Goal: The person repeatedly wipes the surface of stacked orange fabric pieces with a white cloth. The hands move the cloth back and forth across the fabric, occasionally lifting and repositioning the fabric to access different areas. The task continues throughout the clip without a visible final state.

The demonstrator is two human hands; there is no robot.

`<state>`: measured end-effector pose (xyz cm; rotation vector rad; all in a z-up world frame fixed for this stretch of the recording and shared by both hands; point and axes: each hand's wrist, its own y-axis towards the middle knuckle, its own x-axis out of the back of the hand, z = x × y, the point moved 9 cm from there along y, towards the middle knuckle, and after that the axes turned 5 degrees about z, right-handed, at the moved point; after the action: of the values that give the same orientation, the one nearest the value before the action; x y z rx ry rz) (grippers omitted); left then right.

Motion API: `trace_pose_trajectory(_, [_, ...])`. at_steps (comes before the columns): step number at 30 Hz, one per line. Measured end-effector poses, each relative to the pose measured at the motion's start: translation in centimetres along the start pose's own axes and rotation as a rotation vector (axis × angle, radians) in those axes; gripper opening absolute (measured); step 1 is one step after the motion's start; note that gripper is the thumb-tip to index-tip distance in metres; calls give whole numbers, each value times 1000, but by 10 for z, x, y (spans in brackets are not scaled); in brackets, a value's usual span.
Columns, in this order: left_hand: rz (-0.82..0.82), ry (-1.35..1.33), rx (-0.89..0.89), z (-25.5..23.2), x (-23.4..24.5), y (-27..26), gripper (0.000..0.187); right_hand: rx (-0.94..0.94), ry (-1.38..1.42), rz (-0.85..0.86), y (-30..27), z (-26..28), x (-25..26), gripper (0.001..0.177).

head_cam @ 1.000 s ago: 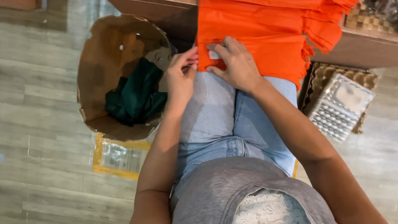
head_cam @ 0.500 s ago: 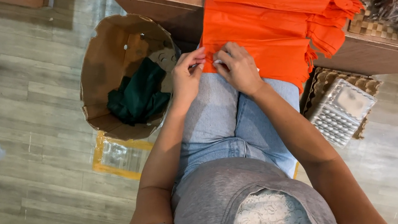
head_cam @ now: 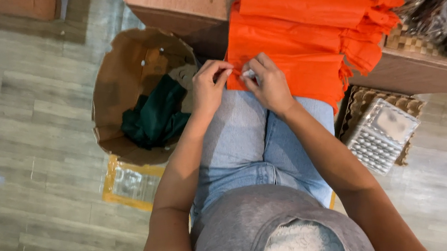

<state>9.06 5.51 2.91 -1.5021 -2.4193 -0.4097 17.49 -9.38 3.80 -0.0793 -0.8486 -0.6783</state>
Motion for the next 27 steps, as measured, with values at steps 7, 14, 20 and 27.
trace_pose_trajectory(7, [122, 15, -51, -18, -6, 14, 23, -82, -87, -2, -16, -22, 19, 19])
trace_pose_trajectory(14, [170, 39, -121, -16, -20, 18, 31, -133, 13, -2, -10, -14, 18, 26])
trace_pose_trajectory(20, [91, -9, -118, -13, -19, 26, 6, -80, -311, -25, -18, -31, 28, 26])
trace_pose_trajectory(27, [1, -65, -84, 0, -16, 37, 10, -238, -428, -72, -72, -106, 88, 32])
